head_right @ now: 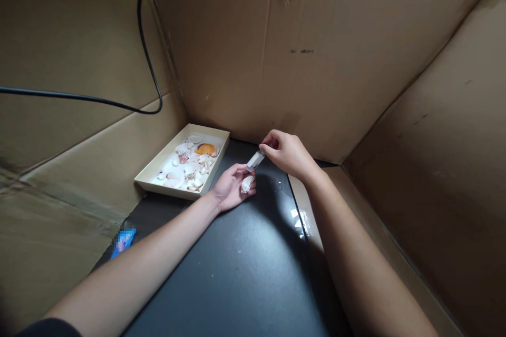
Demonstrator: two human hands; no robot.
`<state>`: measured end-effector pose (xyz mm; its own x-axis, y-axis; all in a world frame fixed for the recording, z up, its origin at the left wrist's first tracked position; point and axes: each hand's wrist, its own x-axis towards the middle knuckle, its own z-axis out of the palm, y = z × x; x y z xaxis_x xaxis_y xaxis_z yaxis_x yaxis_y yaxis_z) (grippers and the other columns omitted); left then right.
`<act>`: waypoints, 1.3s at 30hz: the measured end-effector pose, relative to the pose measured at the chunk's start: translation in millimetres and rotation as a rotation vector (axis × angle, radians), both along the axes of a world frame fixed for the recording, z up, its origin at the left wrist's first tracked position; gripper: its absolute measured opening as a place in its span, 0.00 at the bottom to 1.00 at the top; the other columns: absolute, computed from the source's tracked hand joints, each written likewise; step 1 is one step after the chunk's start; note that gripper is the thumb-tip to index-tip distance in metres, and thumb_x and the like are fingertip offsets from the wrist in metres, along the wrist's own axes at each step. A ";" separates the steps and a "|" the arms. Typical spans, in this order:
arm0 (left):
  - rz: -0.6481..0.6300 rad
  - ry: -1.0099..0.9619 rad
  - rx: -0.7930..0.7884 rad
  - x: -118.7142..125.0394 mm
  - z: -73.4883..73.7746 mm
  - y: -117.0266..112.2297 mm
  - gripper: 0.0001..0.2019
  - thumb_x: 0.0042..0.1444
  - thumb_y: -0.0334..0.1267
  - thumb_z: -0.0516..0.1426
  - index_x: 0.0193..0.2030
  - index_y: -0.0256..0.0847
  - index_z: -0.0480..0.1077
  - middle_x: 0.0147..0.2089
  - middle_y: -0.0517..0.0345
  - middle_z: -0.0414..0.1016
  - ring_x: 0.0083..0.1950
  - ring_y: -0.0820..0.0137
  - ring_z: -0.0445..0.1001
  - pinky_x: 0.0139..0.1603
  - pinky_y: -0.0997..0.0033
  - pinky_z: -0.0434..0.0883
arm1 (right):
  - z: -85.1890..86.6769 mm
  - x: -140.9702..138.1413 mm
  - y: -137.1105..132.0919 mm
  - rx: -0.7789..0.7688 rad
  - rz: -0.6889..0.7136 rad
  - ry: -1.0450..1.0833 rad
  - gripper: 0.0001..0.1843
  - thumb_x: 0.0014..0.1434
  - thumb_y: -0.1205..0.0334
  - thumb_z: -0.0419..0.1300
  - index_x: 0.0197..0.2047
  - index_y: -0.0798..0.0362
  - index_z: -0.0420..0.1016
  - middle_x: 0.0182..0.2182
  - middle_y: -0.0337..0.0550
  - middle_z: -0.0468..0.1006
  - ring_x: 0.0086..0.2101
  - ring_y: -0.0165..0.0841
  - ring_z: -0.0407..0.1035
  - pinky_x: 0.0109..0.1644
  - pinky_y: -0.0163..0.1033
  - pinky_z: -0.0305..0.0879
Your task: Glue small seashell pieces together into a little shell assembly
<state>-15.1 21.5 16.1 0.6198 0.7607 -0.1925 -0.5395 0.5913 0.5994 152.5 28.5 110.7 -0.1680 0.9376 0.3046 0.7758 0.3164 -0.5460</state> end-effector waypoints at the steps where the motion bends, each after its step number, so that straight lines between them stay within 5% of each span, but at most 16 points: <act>1: -0.001 -0.001 -0.001 0.0 0.1 0.0 0.10 0.56 0.40 0.52 0.30 0.35 0.67 0.24 0.61 0.59 0.23 0.76 0.60 0.24 0.75 0.61 | 0.2 0.2 -0.1 -0.003 0.003 0.008 0.09 0.56 0.57 0.59 0.33 0.53 0.75 0.25 0.38 0.75 0.26 0.28 0.65 0.30 0.35 0.58; 21: 0.015 -0.009 -0.014 -0.1 0.5 -0.2 0.10 0.56 0.40 0.52 0.30 0.36 0.66 0.25 0.61 0.61 0.22 0.76 0.60 0.23 0.75 0.61 | -7.6 7.7 7.8 -0.013 0.131 0.127 0.10 0.54 0.63 0.59 0.41 0.53 0.73 0.34 0.41 0.77 0.32 0.30 0.69 0.36 0.36 0.63; 39: 0.021 -0.011 -0.017 -0.1 -0.3 0.1 0.10 0.57 0.40 0.52 0.29 0.36 0.66 0.24 0.61 0.60 0.21 0.76 0.60 0.23 0.74 0.61 | -3.2 3.5 4.5 0.167 0.011 0.172 0.13 0.57 0.60 0.57 0.44 0.54 0.74 0.35 0.44 0.78 0.33 0.33 0.70 0.38 0.38 0.65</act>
